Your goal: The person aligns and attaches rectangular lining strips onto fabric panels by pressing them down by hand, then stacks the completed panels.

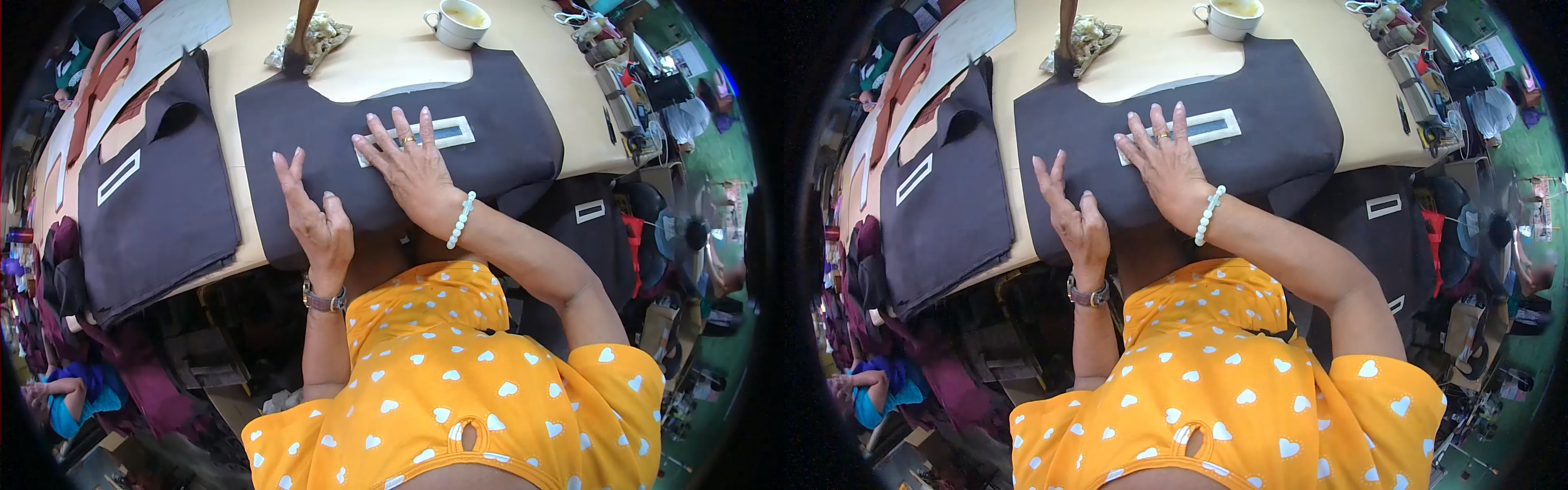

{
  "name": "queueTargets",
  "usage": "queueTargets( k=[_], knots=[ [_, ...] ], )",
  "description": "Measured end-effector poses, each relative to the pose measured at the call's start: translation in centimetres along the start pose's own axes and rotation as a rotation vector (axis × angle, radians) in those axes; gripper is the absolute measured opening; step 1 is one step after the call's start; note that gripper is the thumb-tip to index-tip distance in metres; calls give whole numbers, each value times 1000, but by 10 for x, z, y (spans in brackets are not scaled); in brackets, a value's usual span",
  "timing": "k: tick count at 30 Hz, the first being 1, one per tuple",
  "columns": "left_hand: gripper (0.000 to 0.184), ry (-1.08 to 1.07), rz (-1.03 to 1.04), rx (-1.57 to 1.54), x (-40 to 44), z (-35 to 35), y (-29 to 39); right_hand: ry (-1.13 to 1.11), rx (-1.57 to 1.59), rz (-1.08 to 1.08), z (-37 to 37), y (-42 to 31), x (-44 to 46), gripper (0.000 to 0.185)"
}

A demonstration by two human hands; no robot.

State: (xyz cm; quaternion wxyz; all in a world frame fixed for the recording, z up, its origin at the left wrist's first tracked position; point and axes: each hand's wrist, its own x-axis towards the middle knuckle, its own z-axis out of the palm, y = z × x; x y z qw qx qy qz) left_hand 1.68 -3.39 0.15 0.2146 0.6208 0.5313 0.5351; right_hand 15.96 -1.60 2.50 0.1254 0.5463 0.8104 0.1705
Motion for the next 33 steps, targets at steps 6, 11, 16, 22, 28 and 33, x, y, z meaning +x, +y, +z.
queueTargets(
  k=[6,11,16,22,28,33],
  knots=[
    [80,-19,-2,23,0,2,-4,35,96,-161,4,19,-2,59],
    [79,-42,-68,59,4,1,2,92,294,-289,9,36,-8,67],
    [71,-107,-173,74,18,-14,3,-128,715,-388,2,60,-10,65],
    [57,44,-169,864,38,-37,-23,440,954,154,41,123,-36,49],
    [41,-23,-229,705,50,-39,-35,235,549,886,82,184,-60,66],
    [52,-113,-363,171,74,-39,-40,296,651,947,87,200,-37,64]
  ],
)
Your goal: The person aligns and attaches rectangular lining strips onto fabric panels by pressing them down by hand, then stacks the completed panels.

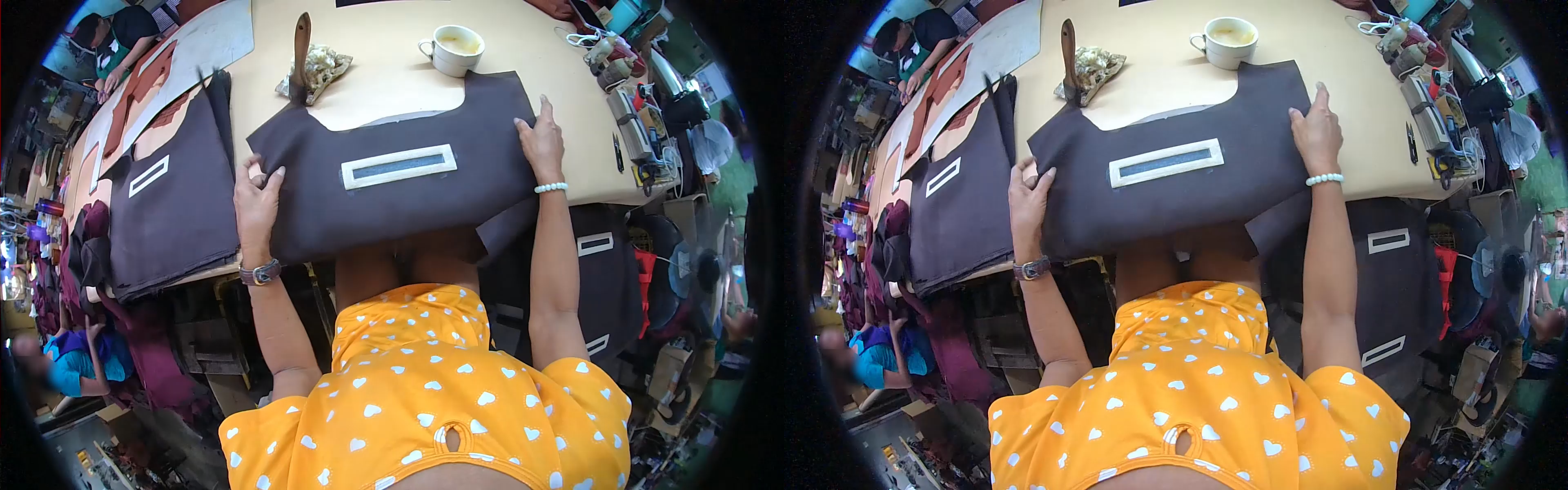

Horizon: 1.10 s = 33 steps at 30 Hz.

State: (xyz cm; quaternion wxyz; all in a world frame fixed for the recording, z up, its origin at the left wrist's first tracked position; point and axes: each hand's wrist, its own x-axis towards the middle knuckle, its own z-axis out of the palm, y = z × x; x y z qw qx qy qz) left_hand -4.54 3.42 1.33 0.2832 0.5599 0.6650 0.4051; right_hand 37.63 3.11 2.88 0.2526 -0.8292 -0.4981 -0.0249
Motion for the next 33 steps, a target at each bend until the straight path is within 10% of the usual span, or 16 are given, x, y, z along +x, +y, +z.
queueTargets(
  k=[15,19,27,33],
  knots=[
    [46,-351,105,-492,-74,-13,66,200,449,-60,-57,111,-68,61],
    [26,-581,-81,-457,-97,42,79,41,511,318,-114,211,-155,62],
    [57,-1763,486,-348,-227,189,129,-71,124,896,-264,394,-381,64],
    [60,-1751,598,-458,-306,213,147,81,-450,876,-317,454,-368,56]
  ],
)
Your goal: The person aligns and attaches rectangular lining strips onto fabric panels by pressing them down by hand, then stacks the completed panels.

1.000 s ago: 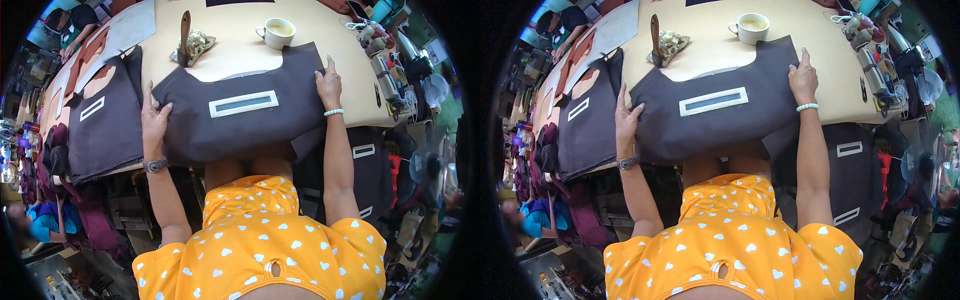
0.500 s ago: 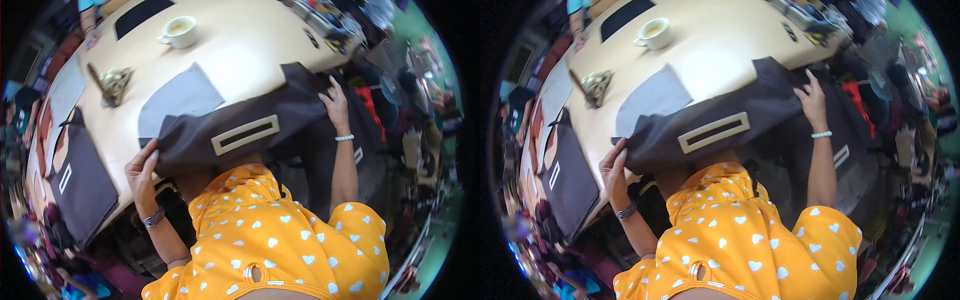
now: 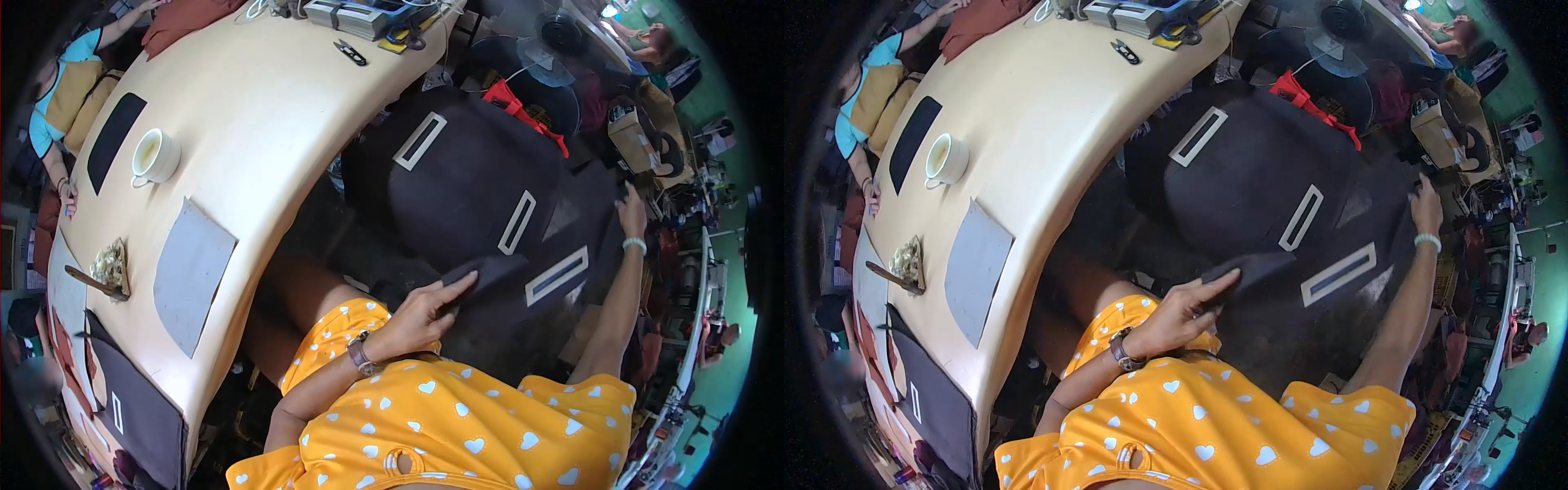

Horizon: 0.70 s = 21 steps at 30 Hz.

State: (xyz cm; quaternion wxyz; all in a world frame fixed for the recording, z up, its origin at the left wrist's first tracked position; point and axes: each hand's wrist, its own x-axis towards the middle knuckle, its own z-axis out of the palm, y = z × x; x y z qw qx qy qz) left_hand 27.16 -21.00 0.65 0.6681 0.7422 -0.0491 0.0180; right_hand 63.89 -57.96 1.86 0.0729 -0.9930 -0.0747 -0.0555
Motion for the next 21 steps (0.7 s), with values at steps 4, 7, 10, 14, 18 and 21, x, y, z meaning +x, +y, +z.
queueTargets(
  k=[4,7,10,14,18,21],
  knots=[
    [63,275,-78,239,6,-11,-28,90,-57,-52,30,-82,52,53],
    [74,414,-184,323,6,-20,-65,161,60,-126,89,-138,83,53],
    [78,518,-209,449,1,-23,-88,183,108,-219,128,-189,107,54],
    [80,546,-389,454,4,-28,-96,269,153,-281,165,-235,127,53],
    [79,688,-224,586,11,-34,-113,300,112,-289,185,-262,138,52],
    [79,670,-318,538,14,-39,-115,272,41,-264,182,-281,129,53]
  ],
)
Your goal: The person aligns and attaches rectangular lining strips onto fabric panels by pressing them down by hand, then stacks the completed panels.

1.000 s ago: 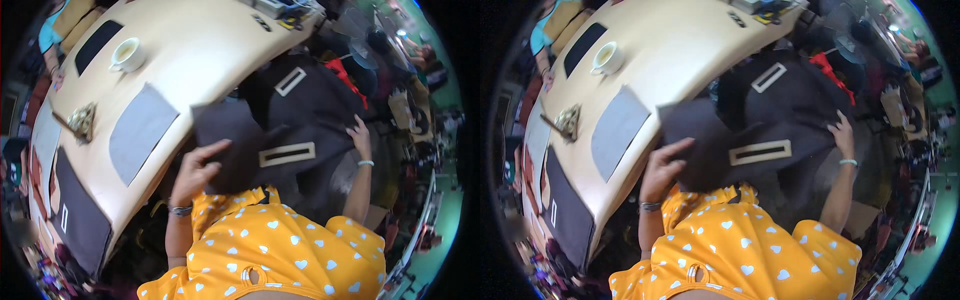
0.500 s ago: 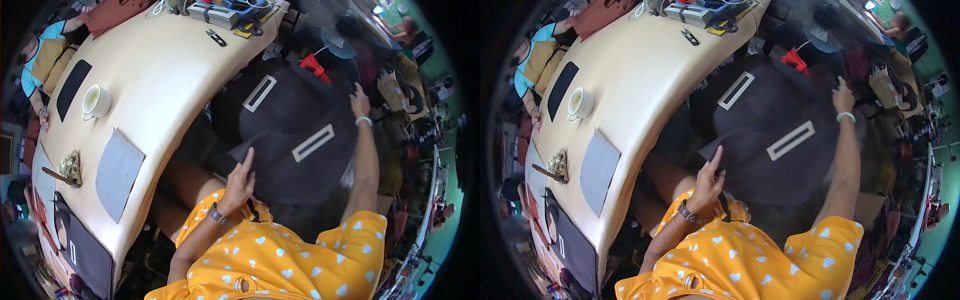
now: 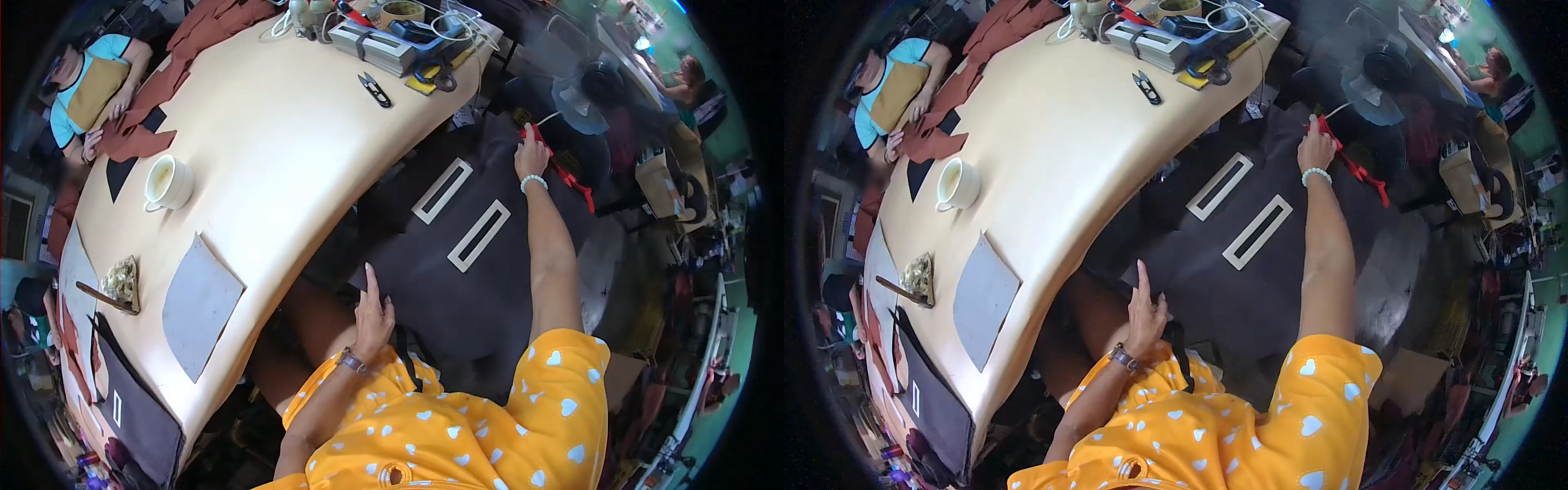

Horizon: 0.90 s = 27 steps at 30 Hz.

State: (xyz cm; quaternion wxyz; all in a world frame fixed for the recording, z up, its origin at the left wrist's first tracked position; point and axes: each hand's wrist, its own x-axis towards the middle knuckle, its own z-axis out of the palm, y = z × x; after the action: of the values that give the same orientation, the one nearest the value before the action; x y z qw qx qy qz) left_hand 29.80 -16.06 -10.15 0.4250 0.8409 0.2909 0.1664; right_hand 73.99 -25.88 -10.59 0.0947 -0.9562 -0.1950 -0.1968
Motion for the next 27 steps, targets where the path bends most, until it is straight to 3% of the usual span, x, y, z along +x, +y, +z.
queueTargets(
  k=[2,5,9,11,14,15,17,18,21,24,25,27],
  knots=[
    [80,-159,-186,-25,1,-3,-1,-50,-19,29,13,-2,-1,57],
    [81,-271,-183,-59,0,-2,-12,-28,-35,45,11,-17,-13,64],
    [80,-290,-228,-114,-11,-15,-26,47,88,22,-9,-59,-33,68],
    [82,-270,-227,-52,-20,-28,-35,229,241,-162,-12,-76,-38,67],
    [78,-162,-147,-120,-34,-71,-18,256,523,-298,-67,-142,-56,68],
    [70,-109,-207,-266,-39,-89,-6,313,622,-366,-78,-166,-65,65],
    [62,155,110,-119,-50,-115,-3,277,878,-450,-113,-219,-89,63],
    [46,238,-1,-195,-56,-139,16,207,1059,-443,-134,-249,-108,62],
    [31,706,143,72,-80,-190,12,127,1156,-599,-180,-319,-162,63],
    [19,1056,-102,399,-112,-248,1,-78,1292,-698,-209,-373,-214,62],
    [17,1206,-77,431,-119,-271,-7,-159,1349,-723,-216,-386,-229,61],
    [20,1296,-213,556,-144,-311,-24,-252,1339,-797,-223,-403,-255,62]
  ],
)
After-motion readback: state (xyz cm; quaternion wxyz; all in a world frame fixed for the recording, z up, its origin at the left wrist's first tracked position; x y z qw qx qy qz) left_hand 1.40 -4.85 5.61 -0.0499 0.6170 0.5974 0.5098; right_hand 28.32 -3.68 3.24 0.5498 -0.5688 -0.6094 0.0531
